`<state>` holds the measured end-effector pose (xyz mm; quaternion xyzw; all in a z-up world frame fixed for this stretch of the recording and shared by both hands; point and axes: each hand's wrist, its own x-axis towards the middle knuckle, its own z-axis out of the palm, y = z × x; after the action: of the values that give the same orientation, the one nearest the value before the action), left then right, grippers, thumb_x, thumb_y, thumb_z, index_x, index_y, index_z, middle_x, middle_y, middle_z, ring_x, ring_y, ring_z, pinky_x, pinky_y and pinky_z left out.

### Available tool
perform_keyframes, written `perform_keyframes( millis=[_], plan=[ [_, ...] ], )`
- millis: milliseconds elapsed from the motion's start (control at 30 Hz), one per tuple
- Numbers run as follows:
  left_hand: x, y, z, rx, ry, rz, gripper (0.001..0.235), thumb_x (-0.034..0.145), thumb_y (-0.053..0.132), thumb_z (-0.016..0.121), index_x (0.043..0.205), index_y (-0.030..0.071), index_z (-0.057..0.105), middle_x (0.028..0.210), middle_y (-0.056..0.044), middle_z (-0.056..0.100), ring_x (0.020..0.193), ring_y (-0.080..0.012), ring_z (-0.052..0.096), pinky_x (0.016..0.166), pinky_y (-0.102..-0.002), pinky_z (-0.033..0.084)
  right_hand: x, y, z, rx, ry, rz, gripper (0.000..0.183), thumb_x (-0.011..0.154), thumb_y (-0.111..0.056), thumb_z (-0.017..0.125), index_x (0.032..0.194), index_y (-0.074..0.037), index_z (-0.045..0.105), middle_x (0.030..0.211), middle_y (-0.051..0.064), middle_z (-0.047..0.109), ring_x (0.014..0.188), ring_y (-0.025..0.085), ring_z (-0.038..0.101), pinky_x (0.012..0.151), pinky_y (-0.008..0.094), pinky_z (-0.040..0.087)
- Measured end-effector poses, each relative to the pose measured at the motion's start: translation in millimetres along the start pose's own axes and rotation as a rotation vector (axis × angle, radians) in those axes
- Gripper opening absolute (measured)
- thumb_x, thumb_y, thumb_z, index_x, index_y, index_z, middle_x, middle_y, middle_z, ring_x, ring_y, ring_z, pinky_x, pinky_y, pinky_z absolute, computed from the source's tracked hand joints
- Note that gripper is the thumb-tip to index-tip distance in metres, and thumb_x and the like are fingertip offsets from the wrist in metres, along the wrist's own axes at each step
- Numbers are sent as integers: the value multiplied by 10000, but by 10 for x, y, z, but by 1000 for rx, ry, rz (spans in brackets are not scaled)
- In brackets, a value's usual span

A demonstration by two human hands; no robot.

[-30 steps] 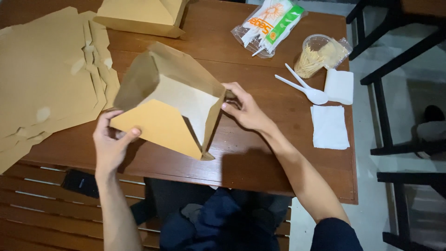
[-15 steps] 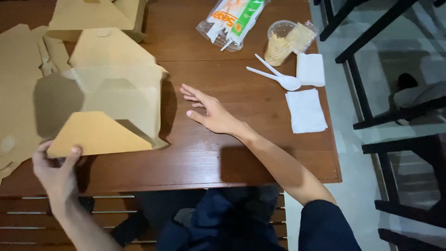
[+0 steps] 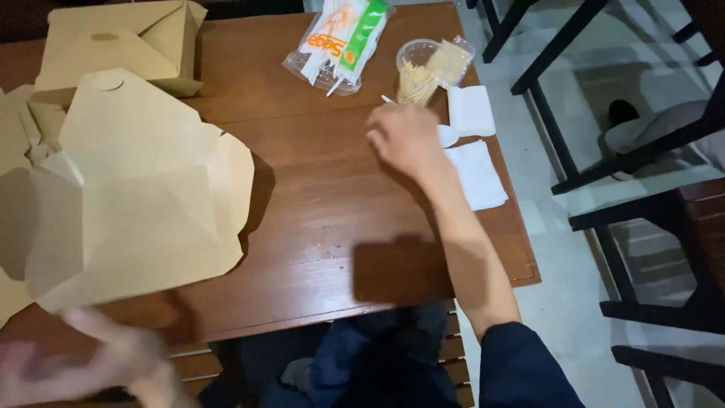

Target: The person folds a flat brown paper food container into a box shape and then wraps a white plastic spoon with a white napkin. The person places the wrapped spoon into the box.

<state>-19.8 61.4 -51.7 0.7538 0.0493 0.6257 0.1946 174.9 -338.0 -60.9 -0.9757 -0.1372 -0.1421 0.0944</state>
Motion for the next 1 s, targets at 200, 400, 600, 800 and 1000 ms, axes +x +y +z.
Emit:
perform_keyframes(
  millis=[200, 400, 600, 800, 1000],
  plan=[
    [81, 1238, 464, -522, -595, 499, 109, 932, 40, 659, 1017, -16, 622, 942, -83, 667, 938, -201, 693, 792, -225, 556, -26, 480, 15, -100, -175, 305, 214, 794, -319, 836, 1000, -270, 802, 834, -7, 722, 833, 326, 750, 776, 487, 583],
    [-724, 1427, 2125, -885, -648, 427, 98, 917, 201, 652, 992, 142, 674, 912, 4, 653, 788, -210, 656, 695, -331, 538, 14, 778, 480, -223, -183, 321, 153, 774, -340, 815, 916, -285, 803, 843, 19, 717, 803, 343, 754, 725, 481, 593],
    [-939, 1140, 2234, -813, -1015, 131, 279, 857, 169, 732, 1114, 156, 624, 866, -22, 622, 792, -255, 664, 729, -399, 530, -9, 493, 87, -190, -195, 352, 93, 820, -241, 818, 912, -247, 817, 847, 88, 744, 863, 389, 752, 806, 509, 597],
    [-916, 1111, 2261, -828, -977, -67, 260, 875, 164, 722, 1110, 132, 615, 828, -19, 656, 684, -208, 644, 685, -365, 522, -13, 460, -29, -205, -181, 391, 120, 814, -248, 823, 932, -265, 818, 850, 31, 739, 853, 348, 754, 837, 486, 585],
    [-794, 1167, 2208, -865, -940, -159, 209, 934, 221, 701, 1092, 112, 618, 806, -39, 662, 651, -198, 640, 671, -340, 530, -82, 331, -351, -167, -162, 310, 113, 834, -224, 796, 942, -255, 799, 852, 16, 702, 840, 329, 739, 822, 482, 580]
  ],
)
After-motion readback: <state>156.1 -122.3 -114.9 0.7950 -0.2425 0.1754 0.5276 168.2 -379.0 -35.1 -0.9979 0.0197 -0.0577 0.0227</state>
